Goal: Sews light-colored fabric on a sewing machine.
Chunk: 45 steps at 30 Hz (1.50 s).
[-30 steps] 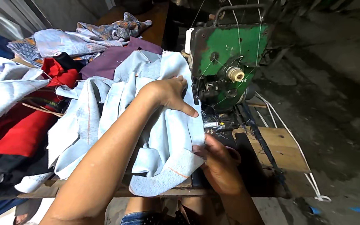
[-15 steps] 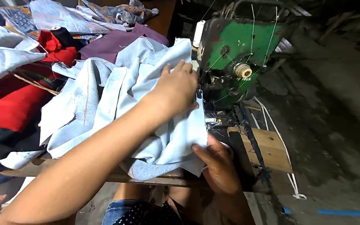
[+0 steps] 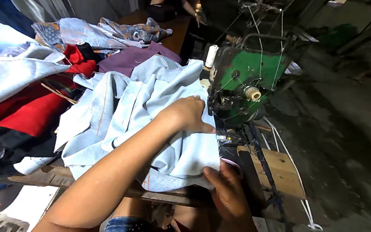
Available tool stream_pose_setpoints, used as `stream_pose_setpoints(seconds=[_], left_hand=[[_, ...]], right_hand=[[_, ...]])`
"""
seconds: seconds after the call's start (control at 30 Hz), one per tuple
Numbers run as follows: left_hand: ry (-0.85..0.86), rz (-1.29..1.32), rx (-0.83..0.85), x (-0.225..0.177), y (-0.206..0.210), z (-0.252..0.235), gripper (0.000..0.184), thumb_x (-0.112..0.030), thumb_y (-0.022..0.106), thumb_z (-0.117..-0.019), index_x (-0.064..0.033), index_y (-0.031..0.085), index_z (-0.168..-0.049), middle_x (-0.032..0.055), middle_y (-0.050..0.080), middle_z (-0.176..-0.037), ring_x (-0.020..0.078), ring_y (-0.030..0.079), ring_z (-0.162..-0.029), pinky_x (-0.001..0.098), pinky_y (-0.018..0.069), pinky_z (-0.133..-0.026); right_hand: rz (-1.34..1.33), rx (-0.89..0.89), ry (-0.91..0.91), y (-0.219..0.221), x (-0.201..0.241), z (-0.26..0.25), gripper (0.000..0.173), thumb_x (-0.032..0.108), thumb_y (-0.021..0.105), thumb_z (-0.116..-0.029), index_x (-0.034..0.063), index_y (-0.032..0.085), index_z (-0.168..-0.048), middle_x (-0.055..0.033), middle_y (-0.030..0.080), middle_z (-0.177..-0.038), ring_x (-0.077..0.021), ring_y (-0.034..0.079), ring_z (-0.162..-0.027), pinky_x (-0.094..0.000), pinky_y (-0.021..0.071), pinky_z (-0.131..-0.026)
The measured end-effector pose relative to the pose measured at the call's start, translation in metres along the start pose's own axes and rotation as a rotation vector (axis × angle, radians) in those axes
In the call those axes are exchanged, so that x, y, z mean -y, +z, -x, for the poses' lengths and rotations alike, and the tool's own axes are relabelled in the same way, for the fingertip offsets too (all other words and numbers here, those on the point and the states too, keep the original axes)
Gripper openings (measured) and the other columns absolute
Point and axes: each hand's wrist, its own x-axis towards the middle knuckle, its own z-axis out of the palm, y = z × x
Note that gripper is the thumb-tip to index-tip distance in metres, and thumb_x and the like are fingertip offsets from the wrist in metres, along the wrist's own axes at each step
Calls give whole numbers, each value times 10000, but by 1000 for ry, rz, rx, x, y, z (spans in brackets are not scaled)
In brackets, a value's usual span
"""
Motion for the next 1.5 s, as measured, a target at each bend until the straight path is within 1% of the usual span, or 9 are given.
stream_pose_setpoints(seconds=[0.4,0.57,0.63,0.87,1.13,1.23,1.33,1.4,1.5], left_hand=[[10,-88,89,7,-16,-16,960,-605,723,-889,50,412,-1519,236,374,-1596,359,432,-1439,545,376,-1148],[23,-88,99,10,-22,-23,965,-582,727,-898,54,383,-1537,233,365,-1602,352,442,-1433,537,381,-1146],[24,-86,95,12,-22,-23,959,-583,731,-894,47,391,-1532,227,368,-1599,347,437,-1434,531,379,-1146],[35,-85,99,15,-25,-27,970,-575,720,-906,37,350,-1562,224,310,-1645,347,360,-1501,516,321,-1196],[49,-28,51,21,-24,-30,985,-550,746,-896,23,328,-1580,225,286,-1657,362,354,-1503,550,318,-1193],[99,-47,-221,16,-6,-14,843,-463,800,-879,51,492,-1472,249,454,-1531,409,439,-1423,629,328,-1161],[172,-155,-467,-4,21,12,479,-314,806,-891,43,708,-1196,247,642,-1307,429,543,-1328,627,405,-1102],[119,-157,-353,-14,28,24,369,-330,697,-984,18,739,-1103,202,690,-1253,383,555,-1333,586,397,-1116],[72,-115,-197,-10,24,22,476,-398,616,-1031,41,682,-1205,198,660,-1293,359,588,-1283,562,416,-1095]], right_hand=[[-50,21,-5,9,-1,5,226,-51,457,-976,22,542,-1171,-14,751,-927,-138,747,-725,-313,656,-661],[147,-20,-226,13,-7,-3,690,36,563,-952,-74,204,-1532,-81,569,-1343,-93,719,-960,-293,653,-713],[188,3,-288,14,-7,-3,724,26,565,-956,-85,168,-1551,-106,513,-1435,-76,709,-997,-278,651,-725],[246,96,-336,7,-13,-3,216,40,515,-1020,50,687,-1150,15,726,-1102,-60,727,-770,-250,642,-690],[188,111,-331,8,-11,-8,198,38,529,-1025,78,701,-1115,27,729,-1053,-68,728,-761,-252,642,-694],[182,122,-314,8,-9,-9,198,38,520,-1027,68,698,-1108,36,731,-1041,-60,724,-748,-252,641,-699],[189,108,-282,9,-5,-8,187,40,513,-1026,61,689,-1088,49,739,-994,-52,721,-723,-239,636,-693],[197,102,-265,10,-2,-9,189,25,498,-1017,50,674,-1080,53,742,-948,-52,722,-706,-240,635,-686],[188,117,-273,11,-2,-11,197,20,486,-1017,47,669,-1084,49,745,-895,-52,720,-694,-241,632,-686]])
